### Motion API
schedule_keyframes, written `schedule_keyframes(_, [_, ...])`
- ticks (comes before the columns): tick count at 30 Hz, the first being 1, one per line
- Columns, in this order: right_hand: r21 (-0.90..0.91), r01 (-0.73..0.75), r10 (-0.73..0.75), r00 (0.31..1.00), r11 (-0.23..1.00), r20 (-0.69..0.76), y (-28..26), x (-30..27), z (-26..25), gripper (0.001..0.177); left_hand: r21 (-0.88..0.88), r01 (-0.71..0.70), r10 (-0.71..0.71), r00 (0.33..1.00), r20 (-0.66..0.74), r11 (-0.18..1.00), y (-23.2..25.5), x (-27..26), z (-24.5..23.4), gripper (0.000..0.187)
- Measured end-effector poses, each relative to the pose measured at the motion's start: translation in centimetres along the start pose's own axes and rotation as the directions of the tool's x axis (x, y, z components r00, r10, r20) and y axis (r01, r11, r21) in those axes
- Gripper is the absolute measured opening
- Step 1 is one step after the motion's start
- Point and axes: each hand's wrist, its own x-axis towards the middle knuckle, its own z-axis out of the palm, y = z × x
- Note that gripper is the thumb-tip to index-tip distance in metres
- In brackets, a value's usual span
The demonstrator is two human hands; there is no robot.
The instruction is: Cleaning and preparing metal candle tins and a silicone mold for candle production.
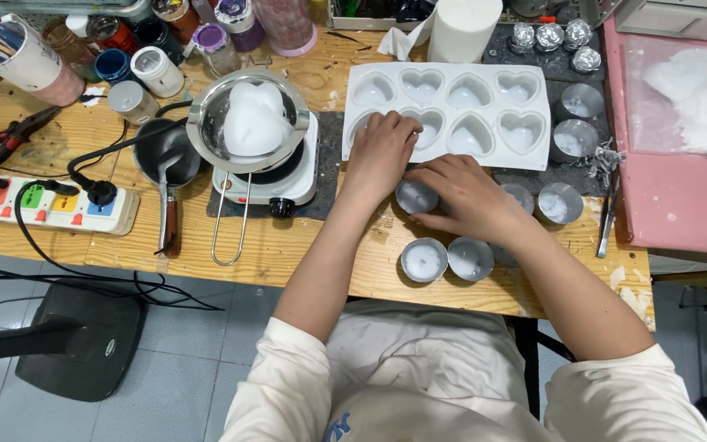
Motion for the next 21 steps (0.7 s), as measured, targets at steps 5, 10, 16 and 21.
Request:
schedule_keyframes(5, [0.113, -0.017, 0.024, 0.998, 0.994, -0.062, -0.7, 0.1, -1.0, 0.059, -0.088, 0.036, -0.036, 0.999, -0.003, 0.995, 0.4, 0.3, -1.7, 0.017])
schedule_keyframes(10, [0.228, -0.017, 0.071, 0.970, 0.973, -0.231, -0.7, 0.0, -1.6, 0.066, -0.494, 0.088, -0.126, 0.991, -0.043, 0.865, -0.2, 0.8, -1.4, 0.022])
schedule_keyframes(16, [0.176, 0.040, 0.045, 0.890, 0.984, -0.454, 0.7, -0.4, -1.0, 0.081, -0.823, 0.338, -0.119, 0.940, 0.320, 0.457, -1.1, 0.7, 0.5, 0.048])
schedule_keyframes(21, [0.163, 0.093, 0.010, 0.843, 0.982, -0.537, 1.2, -0.7, -0.8, 0.089, -0.763, 0.605, -0.099, 0.794, 0.600, 0.230, 0.9, 1.0, -0.6, 0.072])
